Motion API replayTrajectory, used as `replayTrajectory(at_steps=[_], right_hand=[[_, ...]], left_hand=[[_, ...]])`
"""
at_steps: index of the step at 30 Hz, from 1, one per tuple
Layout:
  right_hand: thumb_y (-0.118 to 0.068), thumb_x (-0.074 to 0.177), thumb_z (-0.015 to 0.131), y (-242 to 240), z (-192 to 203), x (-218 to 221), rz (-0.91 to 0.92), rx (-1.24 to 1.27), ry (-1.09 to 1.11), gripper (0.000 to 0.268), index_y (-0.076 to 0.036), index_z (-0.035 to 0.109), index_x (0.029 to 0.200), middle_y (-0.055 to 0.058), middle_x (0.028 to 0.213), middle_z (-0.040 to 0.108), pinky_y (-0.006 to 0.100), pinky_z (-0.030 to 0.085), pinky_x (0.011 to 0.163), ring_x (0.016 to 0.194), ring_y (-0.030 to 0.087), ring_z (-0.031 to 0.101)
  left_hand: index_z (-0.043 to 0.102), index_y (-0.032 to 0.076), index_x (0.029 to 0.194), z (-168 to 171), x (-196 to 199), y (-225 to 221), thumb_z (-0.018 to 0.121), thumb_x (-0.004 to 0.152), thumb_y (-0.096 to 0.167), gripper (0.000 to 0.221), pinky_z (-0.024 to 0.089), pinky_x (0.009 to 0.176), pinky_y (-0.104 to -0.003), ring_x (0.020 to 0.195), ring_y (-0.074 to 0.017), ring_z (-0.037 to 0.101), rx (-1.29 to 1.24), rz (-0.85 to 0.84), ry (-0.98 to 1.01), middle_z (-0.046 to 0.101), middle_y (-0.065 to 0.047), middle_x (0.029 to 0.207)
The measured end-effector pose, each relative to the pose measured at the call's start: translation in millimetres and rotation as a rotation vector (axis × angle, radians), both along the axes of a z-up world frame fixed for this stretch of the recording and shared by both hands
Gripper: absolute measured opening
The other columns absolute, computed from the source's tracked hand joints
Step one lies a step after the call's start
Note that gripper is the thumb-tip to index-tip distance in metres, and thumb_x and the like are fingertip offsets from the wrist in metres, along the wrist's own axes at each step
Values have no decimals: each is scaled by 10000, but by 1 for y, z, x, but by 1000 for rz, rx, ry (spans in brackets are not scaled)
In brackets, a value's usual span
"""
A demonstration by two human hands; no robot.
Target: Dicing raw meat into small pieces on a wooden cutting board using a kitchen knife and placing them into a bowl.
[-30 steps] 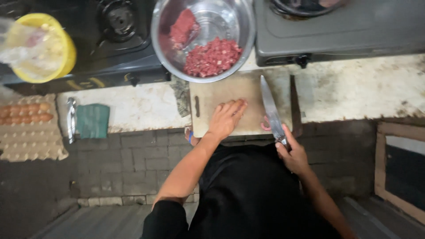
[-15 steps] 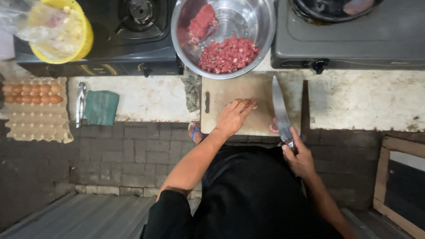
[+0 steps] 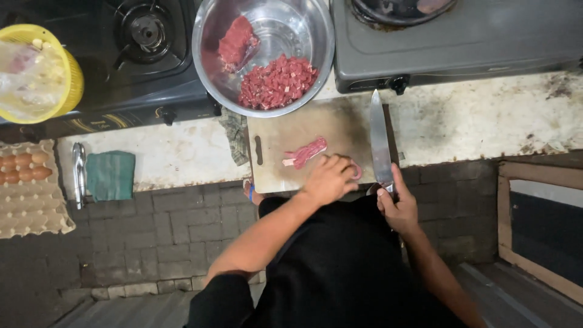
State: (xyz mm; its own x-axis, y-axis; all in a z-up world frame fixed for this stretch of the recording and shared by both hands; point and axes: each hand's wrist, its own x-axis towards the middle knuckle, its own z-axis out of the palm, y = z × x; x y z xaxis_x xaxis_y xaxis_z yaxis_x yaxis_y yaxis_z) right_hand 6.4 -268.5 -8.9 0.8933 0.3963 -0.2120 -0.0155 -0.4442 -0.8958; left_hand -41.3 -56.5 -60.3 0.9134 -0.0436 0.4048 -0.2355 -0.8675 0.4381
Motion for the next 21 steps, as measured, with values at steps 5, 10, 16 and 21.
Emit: replayTrajectory(at_steps=[5,10,16,21], right_hand=[[-16,924,576,-5,14,3,-18,19,18,637,-107,379,1524,124,534,622,314,476,488,488,201,598],[-69,910,610,-6,5,-4,-41,-49,71,643,-170,421,1516,125,560,648,333,496,522,527,206,633],[-92,938,588,-1,4,-8,-24,1,121,617,-140,394,1521,123,542,628,333,461,499,499,200,597],[-59,925,593,-3,0,-5,-12,1,89,630,-127,397,1520,142,549,628,343,470,484,499,214,603]], left_hand=[[631,139,882,-17,4,-16,704,799,368,253,384,761,-414,927,-269,510,52,-46,15,534,-38,953],[576,128,782,17,5,4,557,928,258,196,414,707,-406,765,-280,568,-56,-16,3,554,-62,748],[675,127,992,60,17,30,661,916,269,161,520,684,-375,756,-271,679,-778,231,500,678,-46,774],[683,164,968,77,10,51,622,916,277,140,554,690,-406,773,-308,694,-465,199,311,689,-82,770]])
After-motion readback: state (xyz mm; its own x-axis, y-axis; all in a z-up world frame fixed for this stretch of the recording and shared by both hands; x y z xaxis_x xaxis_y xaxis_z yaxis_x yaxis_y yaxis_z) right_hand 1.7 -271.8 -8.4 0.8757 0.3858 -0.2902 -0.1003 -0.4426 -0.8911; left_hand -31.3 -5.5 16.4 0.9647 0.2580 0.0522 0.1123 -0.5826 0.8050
